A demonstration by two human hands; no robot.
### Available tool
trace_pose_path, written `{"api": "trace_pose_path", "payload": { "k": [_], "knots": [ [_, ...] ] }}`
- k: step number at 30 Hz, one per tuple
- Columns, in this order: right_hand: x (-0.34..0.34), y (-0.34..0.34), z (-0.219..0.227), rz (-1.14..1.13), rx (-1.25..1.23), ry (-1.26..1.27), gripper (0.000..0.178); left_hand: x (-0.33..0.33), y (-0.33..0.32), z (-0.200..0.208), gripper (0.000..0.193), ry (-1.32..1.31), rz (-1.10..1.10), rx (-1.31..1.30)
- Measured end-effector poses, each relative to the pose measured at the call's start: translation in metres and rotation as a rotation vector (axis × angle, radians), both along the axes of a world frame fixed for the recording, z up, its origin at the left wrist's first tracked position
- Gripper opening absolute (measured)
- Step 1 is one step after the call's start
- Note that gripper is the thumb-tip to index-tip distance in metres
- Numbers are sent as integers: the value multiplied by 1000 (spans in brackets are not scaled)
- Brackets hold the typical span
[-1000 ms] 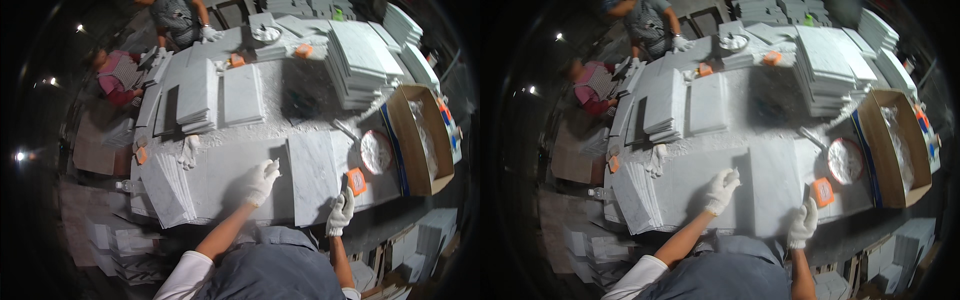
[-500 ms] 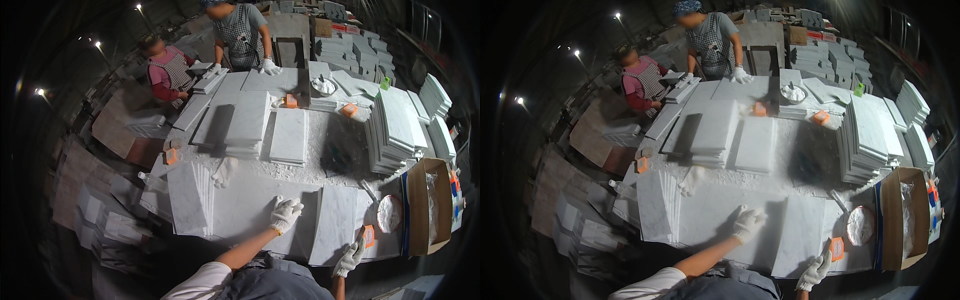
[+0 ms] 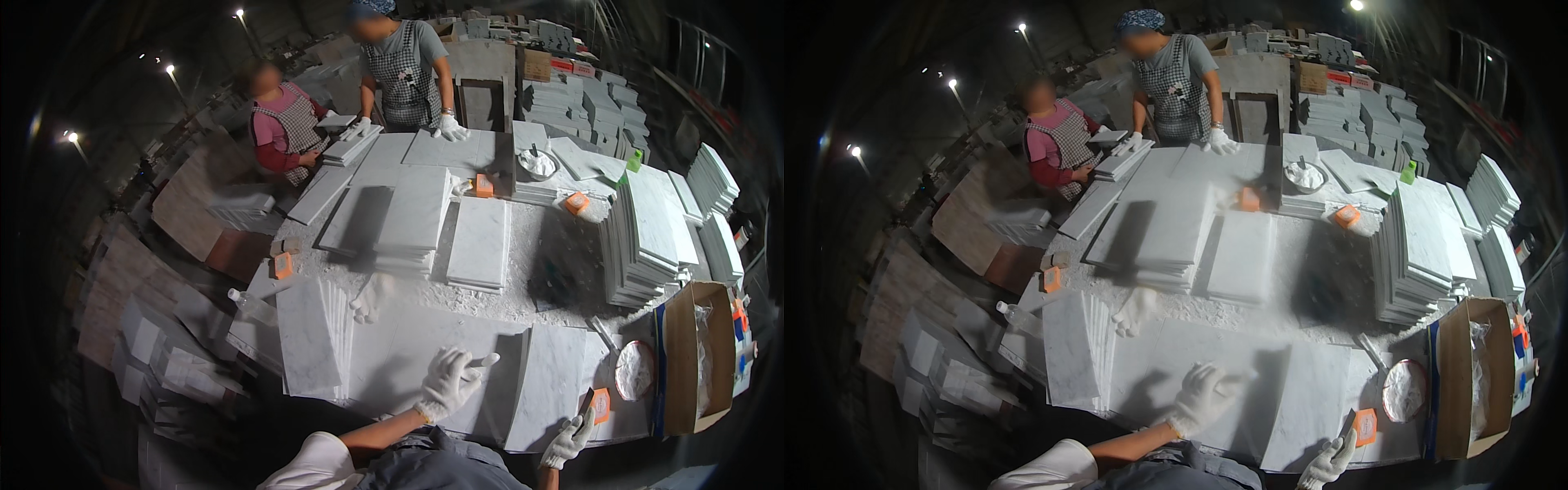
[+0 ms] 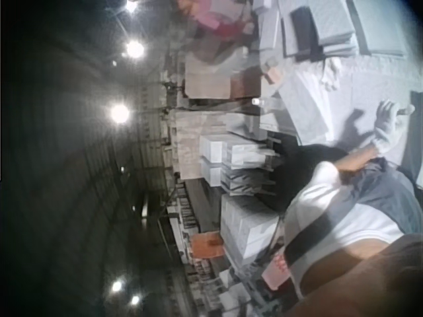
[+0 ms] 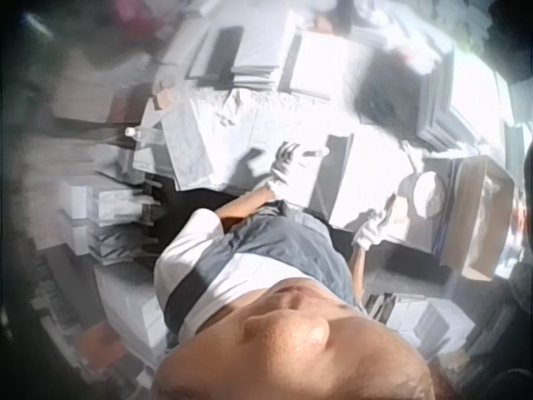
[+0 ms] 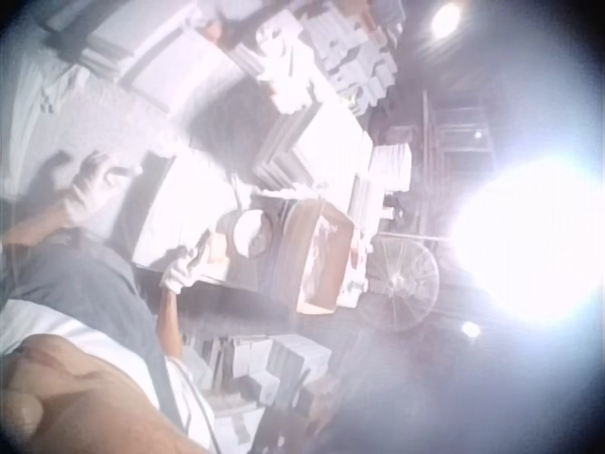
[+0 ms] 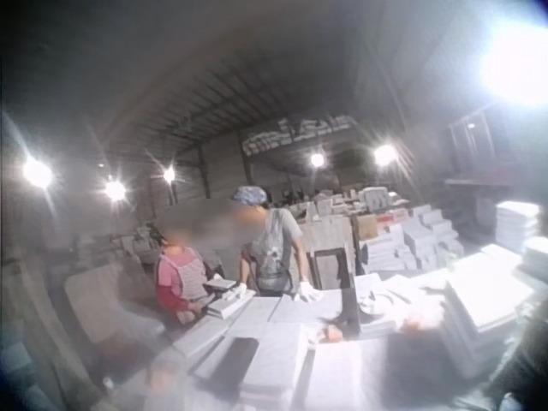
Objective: The person scrapes the surface of a white rectangular tile with a metal scraper, then places it on a stack. The person repeats this process with multiple tiles.
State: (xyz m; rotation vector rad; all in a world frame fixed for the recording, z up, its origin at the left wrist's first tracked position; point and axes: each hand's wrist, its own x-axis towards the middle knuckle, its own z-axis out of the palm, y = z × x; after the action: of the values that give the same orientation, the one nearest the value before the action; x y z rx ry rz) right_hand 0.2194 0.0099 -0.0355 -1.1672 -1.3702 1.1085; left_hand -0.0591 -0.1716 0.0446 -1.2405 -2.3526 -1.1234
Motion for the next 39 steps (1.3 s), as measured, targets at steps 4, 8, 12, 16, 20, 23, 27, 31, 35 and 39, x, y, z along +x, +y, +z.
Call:
{"api": "trace_pose_path", "payload": {
  "k": [4,8,12,16,20,23,27,31,35,39],
  "knots": [
    [0,3,-16,-21,11,-107,43,34,6,1,67,-78,-298,-92],
    [0,6,-21,-40,86,-85,42,74,33,-20,74,98,-564,-84],
    [0,8,-17,-74,51,-88,41,98,38,-46,67,182,-634,-220],
    [0,7,-12,-78,26,-74,41,97,37,-60,70,307,-660,-220],
    [-1,7,-9,-122,99,-150,41,92,37,-53,66,209,-690,-95],
    [-3,8,-10,-123,129,-169,41,90,38,-41,64,70,-862,-876],
    [-8,5,-3,-132,153,-108,41,88,40,-31,69,198,-781,-425],
    [-11,0,12,-200,49,-191,41,86,44,-36,60,105,-905,-880],
    [-11,-1,18,-232,-75,-173,41,86,41,-44,70,114,-868,-497],
    [-9,7,8,-302,117,-340,41,84,40,-43,66,134,-915,-641]
  ]
}}
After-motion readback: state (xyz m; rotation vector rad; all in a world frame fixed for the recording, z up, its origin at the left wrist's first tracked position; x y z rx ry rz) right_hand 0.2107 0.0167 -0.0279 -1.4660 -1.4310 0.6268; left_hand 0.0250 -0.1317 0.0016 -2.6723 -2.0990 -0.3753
